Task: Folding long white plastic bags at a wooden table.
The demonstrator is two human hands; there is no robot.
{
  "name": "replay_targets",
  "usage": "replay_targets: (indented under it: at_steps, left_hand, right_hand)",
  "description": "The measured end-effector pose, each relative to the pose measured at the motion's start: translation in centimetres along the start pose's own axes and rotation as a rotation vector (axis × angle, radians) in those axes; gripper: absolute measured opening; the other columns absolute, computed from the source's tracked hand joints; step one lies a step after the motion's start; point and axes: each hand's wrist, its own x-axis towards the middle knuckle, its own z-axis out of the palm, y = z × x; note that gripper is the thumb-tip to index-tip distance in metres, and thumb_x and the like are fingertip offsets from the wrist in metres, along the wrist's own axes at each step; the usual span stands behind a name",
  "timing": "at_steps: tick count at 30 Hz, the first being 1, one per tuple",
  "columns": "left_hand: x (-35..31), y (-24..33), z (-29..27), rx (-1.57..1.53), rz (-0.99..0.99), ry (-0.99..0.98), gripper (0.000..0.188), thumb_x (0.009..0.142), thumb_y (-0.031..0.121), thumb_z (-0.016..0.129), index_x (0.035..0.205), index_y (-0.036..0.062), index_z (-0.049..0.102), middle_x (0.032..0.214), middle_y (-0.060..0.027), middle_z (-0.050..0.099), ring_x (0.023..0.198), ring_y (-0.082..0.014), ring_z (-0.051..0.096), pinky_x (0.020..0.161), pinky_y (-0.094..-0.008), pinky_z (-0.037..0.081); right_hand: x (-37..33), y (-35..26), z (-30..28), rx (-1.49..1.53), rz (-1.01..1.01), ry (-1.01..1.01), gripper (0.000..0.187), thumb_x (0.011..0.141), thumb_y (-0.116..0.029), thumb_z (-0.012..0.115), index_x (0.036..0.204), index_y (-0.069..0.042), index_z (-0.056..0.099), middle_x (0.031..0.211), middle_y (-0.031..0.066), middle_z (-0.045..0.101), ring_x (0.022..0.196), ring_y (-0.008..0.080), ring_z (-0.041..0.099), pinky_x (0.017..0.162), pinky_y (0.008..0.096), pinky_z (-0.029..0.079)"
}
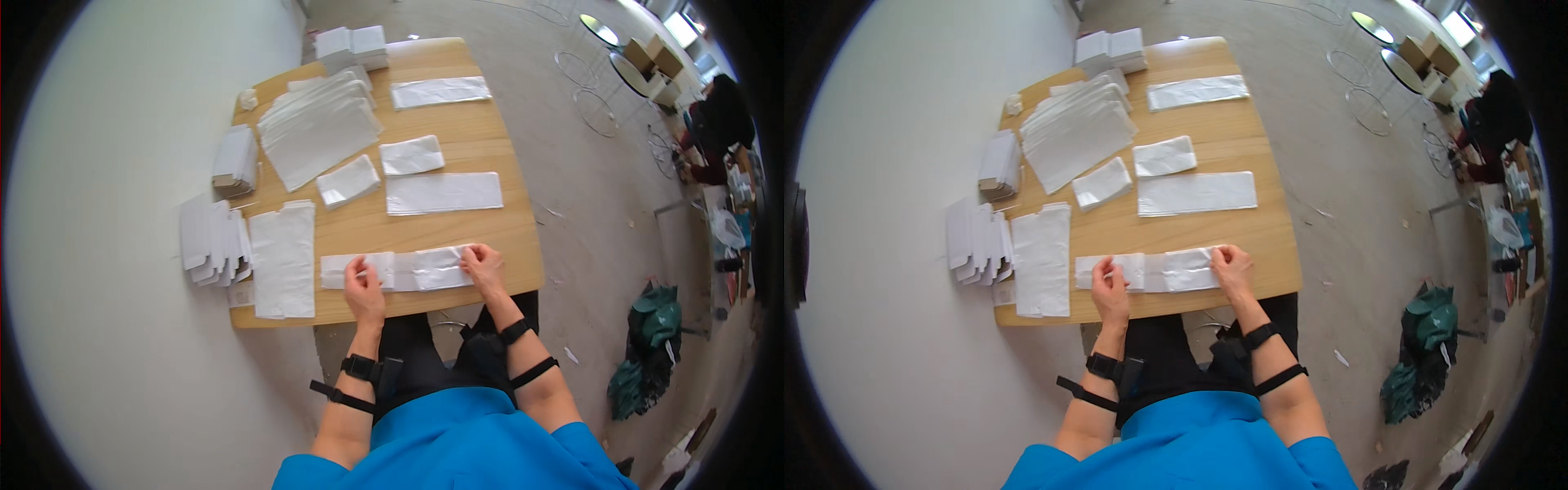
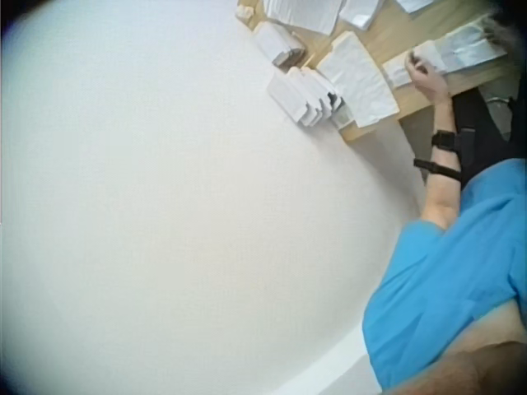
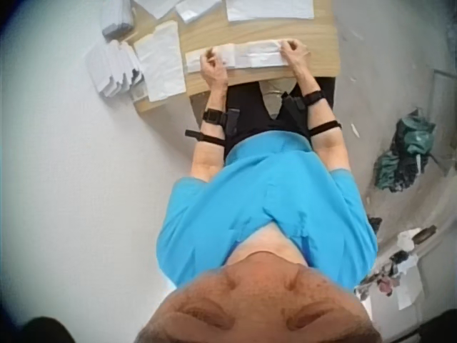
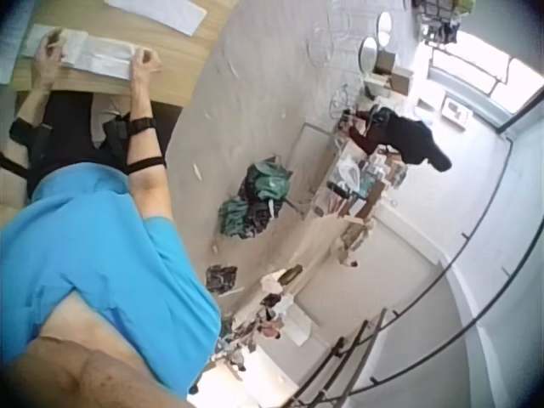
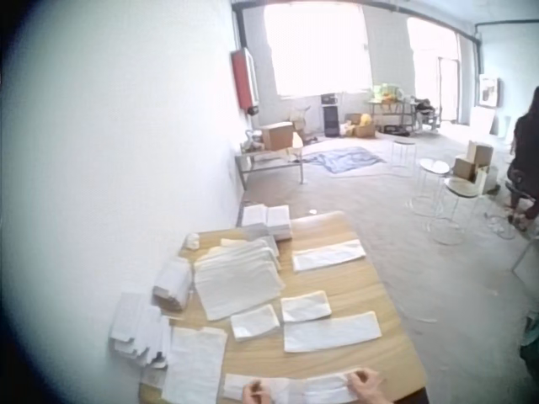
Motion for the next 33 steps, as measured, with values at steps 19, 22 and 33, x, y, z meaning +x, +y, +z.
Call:
replay_targets:
  at_steps: [19, 22, 33]
  left_hand:
    - [-1.0, 4.4, -3.6, 0.131, 0.024, -0.060, 0.016, 0.084, 0.017, 0.067, 0.088, 0.0025, 0.063, 0.082, -0.0097, 0.067, 0.074, -0.0204, 0.064, 0.069, -0.0315, 0.050]
    - [-4.6, 7.4, -0.9, -0.046, 0.105, -0.392, 0.021, 0.085, 0.014, 0.067, 0.100, 0.0011, 0.061, 0.085, -0.0109, 0.067, 0.078, -0.0210, 0.064, 0.074, -0.0321, 0.051]
    - [-2.0, 3.3, -2.2, 0.720, 0.751, -0.504, 0.078, 0.085, 0.034, 0.066, 0.146, 0.0036, 0.028, 0.152, -0.0129, 0.027, 0.143, -0.0323, 0.020, 0.117, -0.0497, 0.012]
  right_hand:
    - [-10.2, -9.0, 3.7, 0.133, -0.415, -0.185, 0.025, 0.085, -0.017, 0.068, 0.101, 0.002, 0.063, 0.081, 0.0053, 0.065, 0.070, 0.0111, 0.060, 0.062, 0.0265, 0.049]
    - [-8.8, -10.4, 4.2, 0.381, 0.009, -0.276, 0.031, 0.084, -0.019, 0.069, 0.106, 0.003, 0.061, 0.088, 0.0052, 0.066, 0.077, 0.0119, 0.060, 0.068, 0.0275, 0.049]
    - [-3.7, -6.9, -6.7, 0.416, -0.024, -0.162, 0.021, 0.088, -0.012, 0.065, 0.106, 0.000, 0.062, 0.094, 0.0034, 0.066, 0.082, 0.0093, 0.060, 0.074, 0.0265, 0.049]
